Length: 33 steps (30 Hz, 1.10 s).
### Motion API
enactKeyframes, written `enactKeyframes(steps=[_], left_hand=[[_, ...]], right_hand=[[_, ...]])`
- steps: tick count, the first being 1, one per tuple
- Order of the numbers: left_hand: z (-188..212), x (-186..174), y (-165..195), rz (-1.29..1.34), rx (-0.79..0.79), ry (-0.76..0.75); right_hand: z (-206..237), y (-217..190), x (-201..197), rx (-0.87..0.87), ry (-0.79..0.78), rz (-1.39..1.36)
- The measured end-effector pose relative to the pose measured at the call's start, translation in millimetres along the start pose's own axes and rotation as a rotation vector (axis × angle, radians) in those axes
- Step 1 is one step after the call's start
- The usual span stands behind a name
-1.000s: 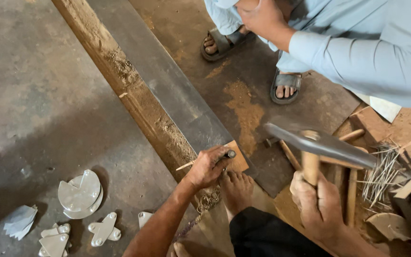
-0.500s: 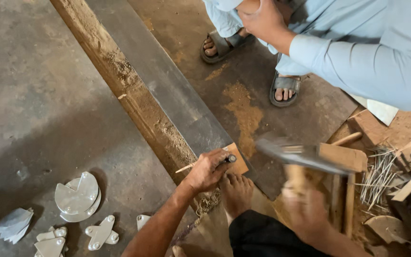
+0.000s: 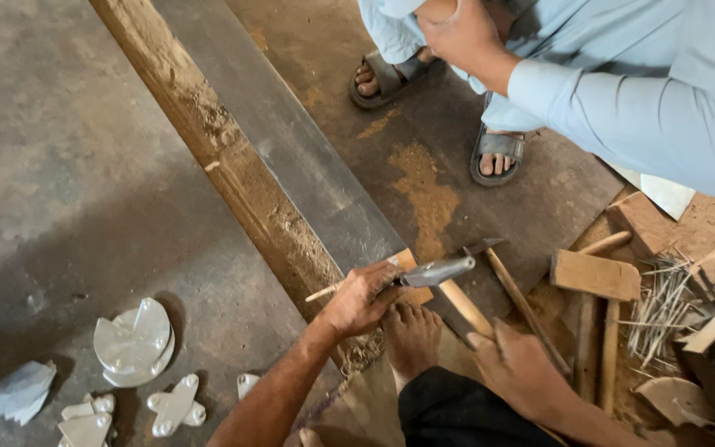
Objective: The person sits at a low metal workbench and rivets small cut metal pieces, holding a punch against a rivet and striking it with a hammer. They finish pieces one at a time and set the completed pieces on the bench with the others.
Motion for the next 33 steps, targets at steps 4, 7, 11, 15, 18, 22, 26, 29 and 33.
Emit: enactKeyframes(steps=[4, 7, 11, 15, 18, 22, 26, 29, 33], left_hand=[[2, -3, 11, -0.079, 0.167, 0.021], [1, 2, 2, -0.024, 0.106, -0.021], [-3, 10, -13, -0.01, -0.042, -0.088], [1, 1, 7, -0.101, 0.143, -0.005], [4, -1, 9, -0.036, 0.163, -0.005], [-2, 9, -9, -0.059, -0.036, -0.114], [-7, -1, -26, 0.173, -0.134, -0.015], [-6, -7, -28, 0.375, -0.081, 0.079], [-4, -1, -34, 0.354, -0.207, 0.092]], right_hand=[[19, 21, -22, 0.117, 0.224, -0.271], [31, 10, -28, -0.12, 0.372, -0.48], [16, -15, -11, -0.207, 0.333, 0.331], [9, 52, 8, 0.301, -0.002, -0.224], [26, 47, -2, 0.126, 0.148, -0.578], [13, 13, 3, -0.103, 0.115, -0.203], [-9, 26, 13, 0.166, -0.053, -0.166], [-16, 18, 12, 0.165, -0.103, 0.0], [-31, 12, 30, 0.129, -0.177, 0.168]])
Point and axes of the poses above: each hand's wrist, its own z-axis away from the middle knuckle, its own x-axis out of the palm, y = z × x, the point moved 9 cm from there along -z, towards the middle knuckle, and after that the axes turned 10 degrees about -y, right-handed, at the moved point
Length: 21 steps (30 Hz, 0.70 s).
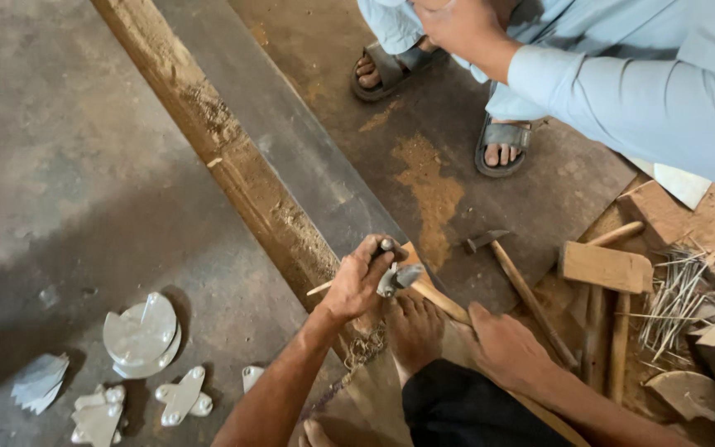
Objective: The person sits at a low metal workbench and rivets small cut metal pieces, holding a punch against a rivet and striking it with a hammer. They finish pieces one at a time and set the completed pieces on the bench with the others.
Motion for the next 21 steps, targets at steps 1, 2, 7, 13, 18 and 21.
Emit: enactKeyframes(steps=[1, 2, 7, 13, 18, 21], left_hand=[[0, 0, 0, -0.027, -0.02, 0.022], [0, 0, 1, -0.06, -0.034, 0.043], [7, -11, 10, -0.152, 0.036, 0.169], [23, -7, -12, -0.038, -0.052, 0.244], [24, -7, -2, -0.086, 0.036, 0.302], [20, -5, 2, -0.1, 0.025, 0.233]], right_hand=[[-3, -3, 2, -0.041, 0.016, 0.047], [-8, 1, 7, -0.012, -0.014, 0.052], [-15, 7, 16, -0.006, -0.062, 0.075], [-11, 4, 11, -0.032, 0.013, 0.102], [-14, 18, 14, -0.006, -0.067, -0.002], [-3, 22, -8, 0.001, -0.056, -0.124]])
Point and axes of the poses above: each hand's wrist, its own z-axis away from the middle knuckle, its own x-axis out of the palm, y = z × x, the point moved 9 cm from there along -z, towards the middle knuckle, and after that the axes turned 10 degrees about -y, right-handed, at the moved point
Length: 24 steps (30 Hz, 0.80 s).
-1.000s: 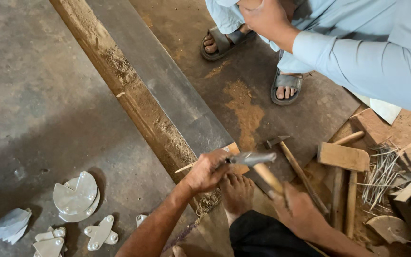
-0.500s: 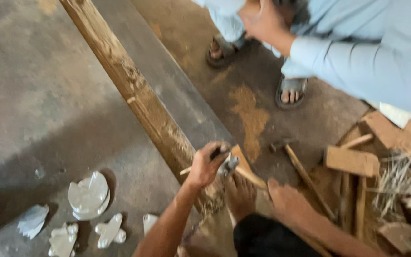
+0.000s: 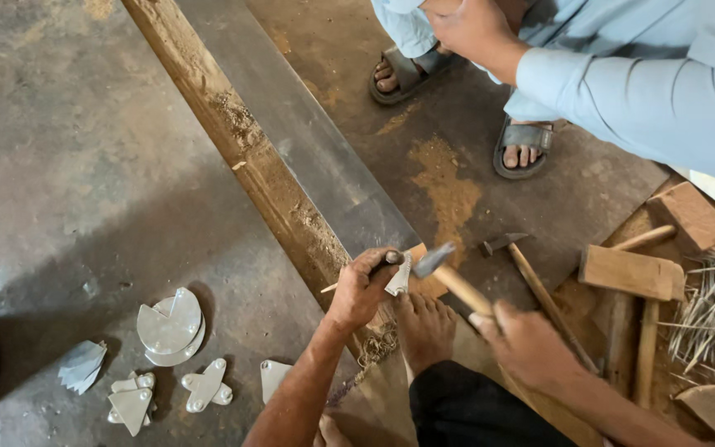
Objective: The person sits at a low metal workbench and rivets small cut metal pieces, holding a punch against a rivet and striking it with a hammer. They finish pieces one at a time and set the completed pieces on the bench with the others.
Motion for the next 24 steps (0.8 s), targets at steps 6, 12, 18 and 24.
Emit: enactKeyframes(steps=[6, 12, 18, 24], left_hand=[[4, 0, 6, -0.075, 0.035, -0.005], [3, 1, 2, -0.085, 0.058, -0.015], [3, 1, -15, -0.173, -0.125, -0.016], [4, 3, -2, -0.079, -0.067, 0.032]], right_hand=[[94, -34, -102, -0.484, 0.569, -0.345], [76, -73, -65, -0.696, 0.631, -0.078], [24, -54, -40, -0.305, 0.167, -0.112], [102, -99, -95, -0.773, 0.633, -0.251]])
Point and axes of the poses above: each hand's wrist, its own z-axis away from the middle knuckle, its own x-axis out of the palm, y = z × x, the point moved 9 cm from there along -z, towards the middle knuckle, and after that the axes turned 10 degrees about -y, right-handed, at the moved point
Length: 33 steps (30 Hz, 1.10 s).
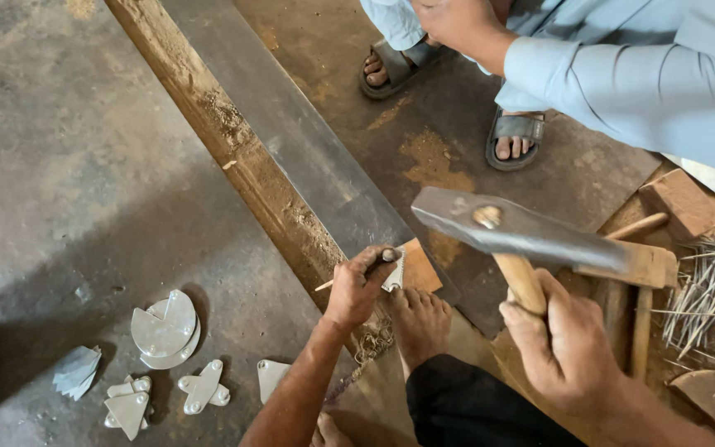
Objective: The person sits at a low metal workbench and rivets small cut metal pieces, holding a punch against a rivet and striking it with a hammer. They finish pieces one at a time and set the completed pieces on the bench with the others.
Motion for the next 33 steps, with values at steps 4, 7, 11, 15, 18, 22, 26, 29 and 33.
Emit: enactKeyframes(steps=[4, 7, 11, 15, 18, 22, 26, 29, 33], left_hand=[[1, 0, 15, -0.148, 0.067, -0.016], [0, -2, 4, -0.167, -0.036, -0.071], [-1, -4, 4, 0.061, 0.083, -0.103], [0, -4, 4, -0.009, 0.148, -0.078], [4, -2, 14, -0.096, 0.246, -0.087], [2, -1, 10, -0.178, 0.126, -0.102], [1, -7, 7, 0.001, 0.076, 0.026], [2, -7, 5, 0.044, 0.062, 0.077], [7, -3, 14, -0.085, 0.098, 0.072]], right_hand=[[-6, 25, 36, 0.209, -0.158, 0.18], [17, 84, 68, 0.738, -0.575, 0.234], [0, 45, 28, 0.411, -0.26, 0.043], [1, 1, -7, 0.198, -0.024, -0.114], [-1, -3, 5, 0.055, 0.034, -0.091], [20, 83, 83, 0.637, -0.565, 0.133], [18, 72, 45, 0.512, -0.269, 0.067], [7, 28, 7, 0.249, -0.059, -0.048], [-8, 0, 11, 0.139, -0.02, -0.062]])
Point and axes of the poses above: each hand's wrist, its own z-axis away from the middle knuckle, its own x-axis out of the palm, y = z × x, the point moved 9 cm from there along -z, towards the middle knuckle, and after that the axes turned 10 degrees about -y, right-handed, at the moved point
